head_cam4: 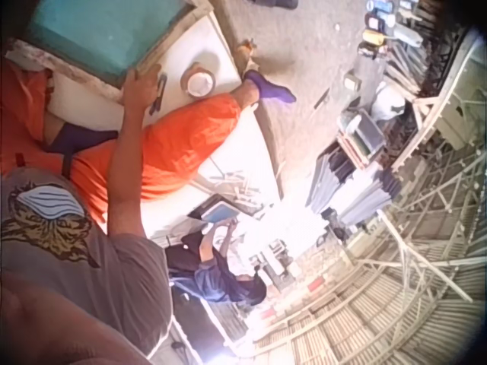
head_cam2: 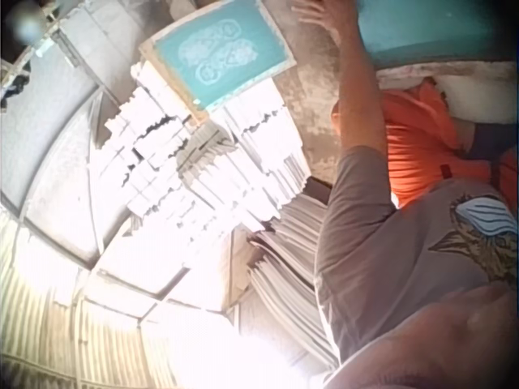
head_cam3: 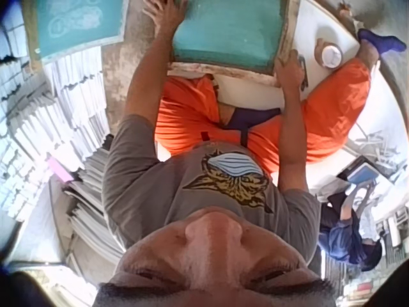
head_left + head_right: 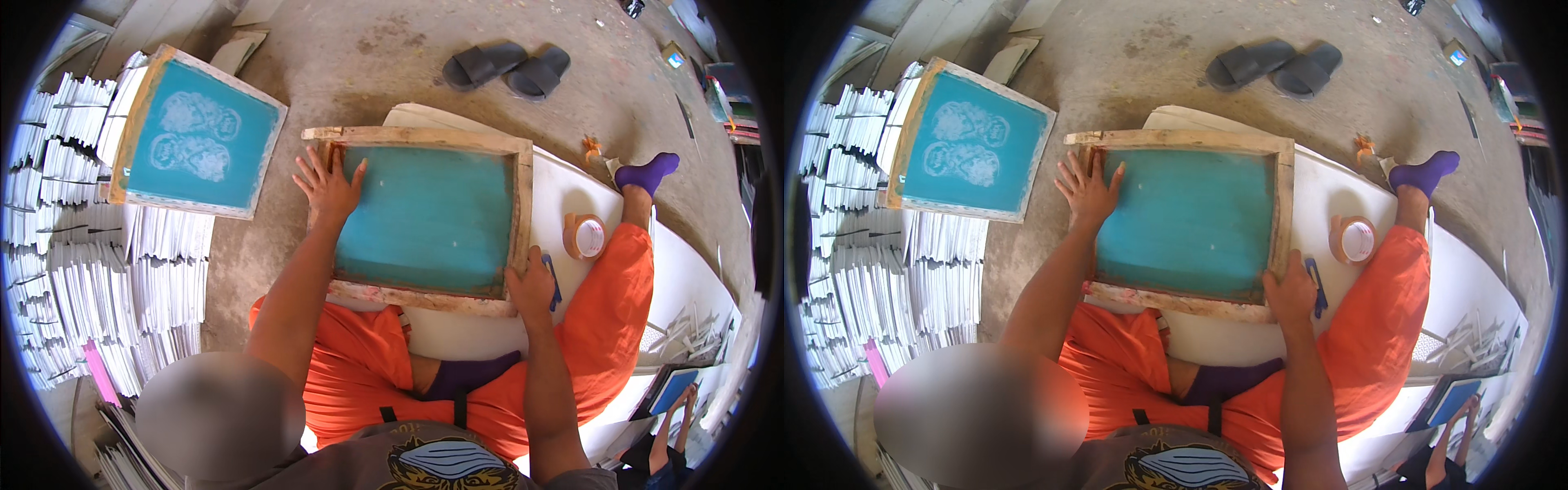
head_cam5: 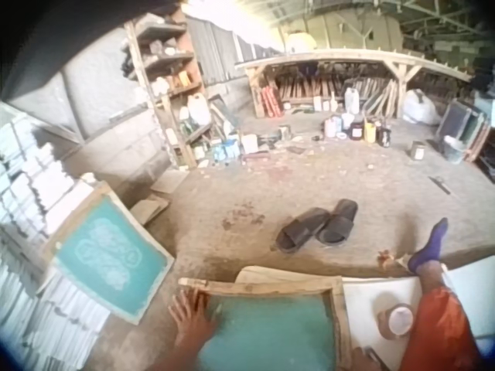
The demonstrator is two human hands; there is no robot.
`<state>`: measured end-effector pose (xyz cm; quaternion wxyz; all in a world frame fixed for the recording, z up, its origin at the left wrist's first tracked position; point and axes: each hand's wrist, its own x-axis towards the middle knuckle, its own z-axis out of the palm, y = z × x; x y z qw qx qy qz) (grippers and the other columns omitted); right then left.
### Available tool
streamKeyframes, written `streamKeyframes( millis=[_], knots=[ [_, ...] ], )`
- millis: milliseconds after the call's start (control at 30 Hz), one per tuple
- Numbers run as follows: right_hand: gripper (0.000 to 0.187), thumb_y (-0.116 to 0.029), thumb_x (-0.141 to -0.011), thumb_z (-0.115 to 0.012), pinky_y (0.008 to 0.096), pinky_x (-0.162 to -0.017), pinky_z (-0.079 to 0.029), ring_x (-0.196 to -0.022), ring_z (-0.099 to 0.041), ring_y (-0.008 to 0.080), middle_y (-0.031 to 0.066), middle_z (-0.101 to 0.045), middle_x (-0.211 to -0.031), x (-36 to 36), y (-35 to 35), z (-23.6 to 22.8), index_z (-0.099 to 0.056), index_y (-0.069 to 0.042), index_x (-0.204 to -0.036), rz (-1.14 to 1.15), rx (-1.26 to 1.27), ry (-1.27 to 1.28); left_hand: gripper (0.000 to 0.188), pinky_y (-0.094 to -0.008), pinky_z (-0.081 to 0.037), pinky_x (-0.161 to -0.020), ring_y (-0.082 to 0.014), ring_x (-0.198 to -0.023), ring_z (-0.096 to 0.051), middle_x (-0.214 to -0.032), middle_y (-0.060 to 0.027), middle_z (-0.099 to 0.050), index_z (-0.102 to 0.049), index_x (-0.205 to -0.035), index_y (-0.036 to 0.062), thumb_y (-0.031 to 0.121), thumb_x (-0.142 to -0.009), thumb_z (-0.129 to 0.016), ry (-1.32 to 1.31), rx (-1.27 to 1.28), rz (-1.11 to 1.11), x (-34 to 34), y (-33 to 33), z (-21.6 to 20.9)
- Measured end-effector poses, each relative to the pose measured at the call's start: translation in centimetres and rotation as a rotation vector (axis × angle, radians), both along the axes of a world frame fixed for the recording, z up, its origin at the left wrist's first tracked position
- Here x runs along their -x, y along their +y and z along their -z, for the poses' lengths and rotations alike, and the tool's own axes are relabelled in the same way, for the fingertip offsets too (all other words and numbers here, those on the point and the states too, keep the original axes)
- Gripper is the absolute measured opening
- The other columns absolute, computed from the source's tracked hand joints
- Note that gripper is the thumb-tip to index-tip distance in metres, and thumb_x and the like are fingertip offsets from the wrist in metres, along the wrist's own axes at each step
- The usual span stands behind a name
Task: The person sits on the floor and applies orange tape to the edges of a wooden frame containing a teal screen. They repeatedly tear strips of tape and press them onto the frame's perimeter, smoothing them down with their fingers.
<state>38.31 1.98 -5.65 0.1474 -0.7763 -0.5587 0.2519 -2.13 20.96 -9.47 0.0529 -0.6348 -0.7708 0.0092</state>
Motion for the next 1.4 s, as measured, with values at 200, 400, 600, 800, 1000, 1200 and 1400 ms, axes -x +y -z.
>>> streamKeyframes(
  millis=[200, 400, 600, 800, 1000, 1200, 1400],
  knots=[
    [0.044, -0.031, -0.085, -0.075, 0.0598, -0.077, -0.053, -0.087, -0.069, 0.0507, 0.0272, -0.070, -0.090, -0.5, -0.1, 0.0, -0.051, -0.004, -0.111, 0.021, 0.025, -0.031, 0.085, -0.0673, -0.008, -0.129, -0.0512, -0.164, -0.004, -0.177, -0.0255, -0.017, -0.041, -0.167, 0.0175, 0.074, -0.104, -0.045, -0.172, 0.121, 0.311, -4.0, -0.4, -1.5],
    [0.047, -0.031, -0.085, -0.075, 0.0603, -0.078, -0.053, -0.086, -0.070, 0.0508, 0.0276, -0.071, -0.091, 0.0, 0.0, 0.2, -0.051, -0.004, -0.114, -0.014, 0.004, -0.026, 0.085, -0.0589, -0.017, -0.131, -0.0471, -0.164, -0.014, -0.173, -0.0256, -0.029, -0.042, -0.164, 0.0061, 0.067, -0.105, -0.051, -0.435, -0.180, 0.173, -4.1, -1.7, 3.8],
    [0.050, -0.032, -0.084, -0.075, 0.0603, -0.079, -0.053, -0.088, -0.070, 0.0505, 0.0276, -0.071, -0.092, -0.6, -0.3, 0.7, -0.050, -0.004, -0.116, 0.007, 0.026, -0.029, 0.088, -0.0616, -0.017, -0.130, -0.0497, -0.163, -0.015, -0.174, -0.0251, -0.029, -0.036, -0.164, -0.0011, 0.064, -0.106, -0.051, -0.546, 0.199, 0.665, -7.0, -1.8, 0.3],
    [0.050, -0.034, -0.084, -0.075, 0.0597, -0.079, -0.053, -0.087, -0.070, 0.0502, 0.0269, -0.071, -0.092, -0.4, 0.1, 0.3, -0.050, -0.004, -0.115, -0.013, 0.058, -0.027, 0.082, -0.0648, -0.021, -0.128, -0.0513, -0.160, -0.023, -0.171, -0.0223, -0.036, -0.039, -0.166, 0.0088, 0.063, -0.106, -0.051, -0.149, 0.082, 0.491, -13.1, -4.5, 1.2],
    [0.050, -0.035, -0.084, -0.076, 0.0587, -0.077, -0.054, -0.085, -0.071, 0.0493, 0.0260, -0.071, -0.089, -0.5, 0.1, 0.0, -0.050, -0.005, -0.114, -0.007, 0.064, -0.068, 0.084, -0.0640, -0.022, -0.128, -0.0551, -0.159, -0.023, -0.171, -0.0255, -0.033, -0.039, -0.165, 0.0057, 0.061, -0.104, -0.057, -0.602, 0.211, 0.764, -15.4, -10.0, -3.6],
    [0.050, -0.033, -0.083, -0.078, 0.0580, -0.075, -0.055, -0.081, -0.071, 0.0491, 0.0250, -0.071, -0.085, -0.1, 0.4, -0.2, -0.050, -0.005, -0.114, -0.023, 0.046, -0.099, 0.101, -0.0584, -0.015, -0.132, -0.0480, -0.164, -0.013, -0.175, -0.0322, -0.017, -0.024, -0.168, -0.0039, 0.070, -0.104, -0.050, -0.324, 0.008, 0.301, -1.6, -7.7, 1.2],
    [0.050, -0.033, -0.084, -0.077, 0.0584, -0.074, -0.055, -0.081, -0.071, 0.0495, 0.0255, -0.071, -0.085, -0.2, 0.1, 0.3, -0.049, -0.005, -0.116, -0.039, -0.008, -0.091, 0.107, -0.0557, -0.014, -0.133, -0.0506, -0.163, -0.010, -0.174, -0.0353, -0.013, -0.016, -0.169, -0.0046, 0.073, -0.104, -0.048, -0.341, 0.182, 0.181, -1.8, -12.0, 1.7]
  ],
)
